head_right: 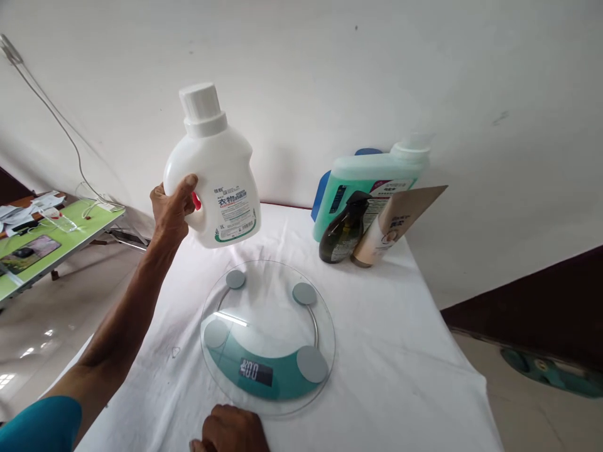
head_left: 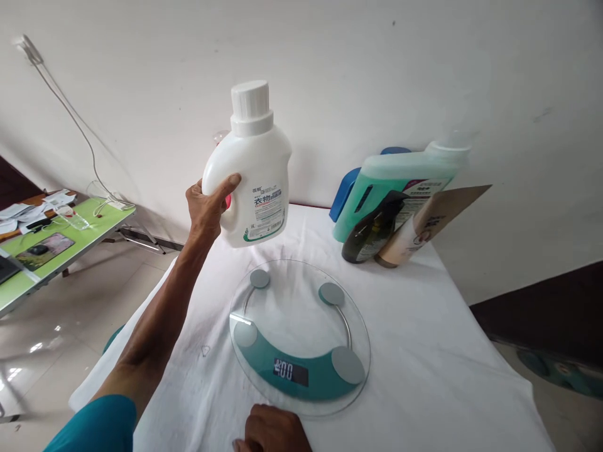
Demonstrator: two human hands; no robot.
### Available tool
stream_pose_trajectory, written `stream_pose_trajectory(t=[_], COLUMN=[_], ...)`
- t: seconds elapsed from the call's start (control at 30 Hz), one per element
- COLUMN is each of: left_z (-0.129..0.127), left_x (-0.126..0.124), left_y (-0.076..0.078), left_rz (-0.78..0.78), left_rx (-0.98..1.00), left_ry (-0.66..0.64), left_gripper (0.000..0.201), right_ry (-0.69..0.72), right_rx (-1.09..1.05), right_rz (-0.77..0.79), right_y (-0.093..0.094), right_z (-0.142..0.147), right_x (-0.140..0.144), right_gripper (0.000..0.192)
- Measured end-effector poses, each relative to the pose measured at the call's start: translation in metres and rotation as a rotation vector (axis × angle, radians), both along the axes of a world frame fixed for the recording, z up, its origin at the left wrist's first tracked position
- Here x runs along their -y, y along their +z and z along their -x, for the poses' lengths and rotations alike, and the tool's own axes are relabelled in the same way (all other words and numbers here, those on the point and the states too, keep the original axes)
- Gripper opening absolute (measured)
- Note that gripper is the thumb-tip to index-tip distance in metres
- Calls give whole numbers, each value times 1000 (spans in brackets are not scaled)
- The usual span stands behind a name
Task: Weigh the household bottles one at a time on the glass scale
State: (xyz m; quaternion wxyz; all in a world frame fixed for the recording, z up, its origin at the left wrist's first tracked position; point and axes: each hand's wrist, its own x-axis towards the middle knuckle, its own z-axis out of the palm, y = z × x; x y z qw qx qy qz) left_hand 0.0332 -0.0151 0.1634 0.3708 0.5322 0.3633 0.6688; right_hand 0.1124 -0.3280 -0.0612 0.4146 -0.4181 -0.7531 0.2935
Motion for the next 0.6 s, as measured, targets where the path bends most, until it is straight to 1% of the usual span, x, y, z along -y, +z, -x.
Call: stream_pose_trajectory(t=[0.07, 0.1, 0.17, 0.23, 0.33, 0.43, 0.5, 0.6], left_z=[3, 3, 2, -1, -7, -13, -16, -20], left_x=[24, 36, 59, 79, 106, 124, 132, 136], left_y=[5, 6, 1, -6, -19, -27, -31, -37], left_rz=[20, 33, 65, 103, 139, 155, 173, 208], left_rx=[-6, -9, -14, -21, -31, -22, -21, -38], left_ry=[-30, -43, -72, -116, -203, -283, -325, -350], left_gripper=[58, 58, 59, 59, 59, 57, 54, 51], right_ry=[17, 13, 6, -1, -1, -6, -11, -13], right_rx=[-16, -10, -1, -7, -27, -27, -21, -27], right_rz=[3, 19, 54, 84, 120, 123, 121, 126], right_y=[12, 19, 31, 38, 39, 37, 38, 40], right_z=[-2, -3, -6, -7, -6, -5, -4, -4], right_x=[1, 2, 5, 6, 6, 6, 6, 6], right_gripper=[37, 34, 34, 34, 33, 32, 32, 34])
